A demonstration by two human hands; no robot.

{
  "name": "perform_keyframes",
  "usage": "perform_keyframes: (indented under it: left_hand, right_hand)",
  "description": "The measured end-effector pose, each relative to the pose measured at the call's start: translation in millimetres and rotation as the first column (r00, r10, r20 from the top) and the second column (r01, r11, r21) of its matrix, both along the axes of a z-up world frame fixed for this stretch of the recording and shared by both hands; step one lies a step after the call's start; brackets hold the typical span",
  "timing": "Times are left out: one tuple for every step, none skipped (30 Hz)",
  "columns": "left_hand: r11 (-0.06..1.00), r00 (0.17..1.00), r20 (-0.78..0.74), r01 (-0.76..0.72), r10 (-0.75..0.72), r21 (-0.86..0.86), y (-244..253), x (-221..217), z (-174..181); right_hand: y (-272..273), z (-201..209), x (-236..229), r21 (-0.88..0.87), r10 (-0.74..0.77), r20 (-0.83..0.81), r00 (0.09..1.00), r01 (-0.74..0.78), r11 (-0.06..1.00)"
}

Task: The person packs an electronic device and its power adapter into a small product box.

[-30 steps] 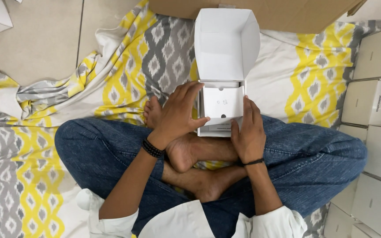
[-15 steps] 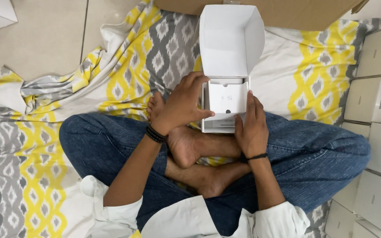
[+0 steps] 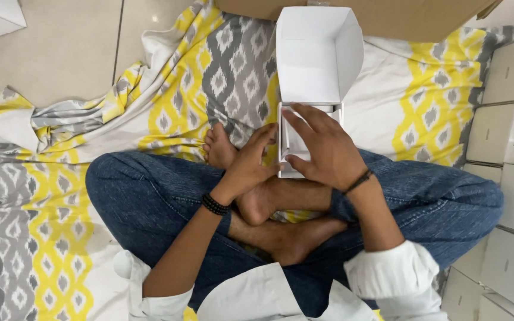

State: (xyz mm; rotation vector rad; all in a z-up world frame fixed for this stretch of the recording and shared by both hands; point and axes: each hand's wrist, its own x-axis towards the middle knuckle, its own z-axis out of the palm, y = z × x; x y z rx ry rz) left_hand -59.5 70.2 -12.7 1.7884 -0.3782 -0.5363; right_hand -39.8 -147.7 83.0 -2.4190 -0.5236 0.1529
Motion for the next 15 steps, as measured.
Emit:
perform_keyframes:
  left_hand:
    - [1.0, 1.0, 0.002, 0.0, 0.0, 0.0, 0, -1, -1]
    - [1.0, 1.0, 0.0, -0.009, 0.009, 0.017, 1, -2, -1]
    - [0.999, 1.0, -0.003, -0.018, 0.019, 0.035, 2, -2, -2]
    - [0.999, 1.0, 0.0, -0.021, 0.021, 0.036, 2, -1, 0]
    - [0.998, 0.999, -0.028, -0.015, 0.017, 0.057, 2, 0, 1]
    - [0.997, 0.998, -0.061, -0.012, 0.017, 0.078, 1, 0, 1]
    - [0.997, 0.998, -0.063, -0.018, 0.023, 0.08, 1, 1, 1]
    - [0.996, 0.998, -0.053, -0.018, 0.023, 0.092, 1, 0, 1]
    - [0.994, 0.999, -0.043, -0.017, 0.022, 0.104, 1, 0, 1]
    - [0.994, 0.999, -0.046, -0.02, 0.025, 0.105, 1, -1, -1]
    - [0.993, 0.999, -0.034, -0.023, 0.027, 0.112, 1, -2, -2]
    - [0.993, 0.999, -0.021, -0.025, 0.027, 0.117, 1, -1, -3]
    - [0.993, 0.999, -0.023, -0.025, 0.028, 0.116, 1, -1, -4]
    - [0.994, 0.999, -0.011, -0.032, 0.033, 0.107, 1, -2, -4]
    - [0.994, 0.999, 0.001, -0.038, 0.038, 0.098, 1, -2, -5]
  right_hand:
    - [2, -3, 7, 0.0, 0.0, 0.002, 1.0, 0.0, 1.0]
    - [5, -6, 15, -0.055, 0.086, -0.056, 0.995, -0.089, 0.995]
    - [7, -10, 23, -0.104, 0.167, -0.118, 0.979, -0.179, 0.978]
    - [8, -8, 25, -0.103, 0.17, -0.115, 0.979, -0.182, 0.978]
    - [8, -6, 28, -0.134, 0.139, -0.17, 0.976, -0.162, 0.978]
    - [7, -5, 30, -0.166, 0.109, -0.229, 0.967, -0.149, 0.975]
    - [6, -2, 30, -0.164, 0.116, -0.23, 0.966, -0.156, 0.974]
    - [4, 0, 28, -0.122, 0.114, -0.221, 0.969, -0.143, 0.982]
    - [2, 2, 26, -0.08, 0.111, -0.211, 0.971, -0.131, 0.988]
    - [0, 3, 23, -0.079, 0.114, -0.214, 0.97, -0.134, 0.988]
    - [-1, 3, 21, -0.051, 0.1, -0.216, 0.971, -0.113, 0.992]
    - [-3, 4, 19, -0.024, 0.083, -0.217, 0.973, -0.09, 0.996]
    - [-4, -1, 17, -0.025, 0.083, -0.219, 0.972, -0.091, 0.996]
    - [-5, -5, 15, 0.005, 0.099, -0.174, 0.98, -0.1, 0.995]
    - [-6, -10, 14, 0.035, 0.113, -0.129, 0.985, -0.11, 0.993]
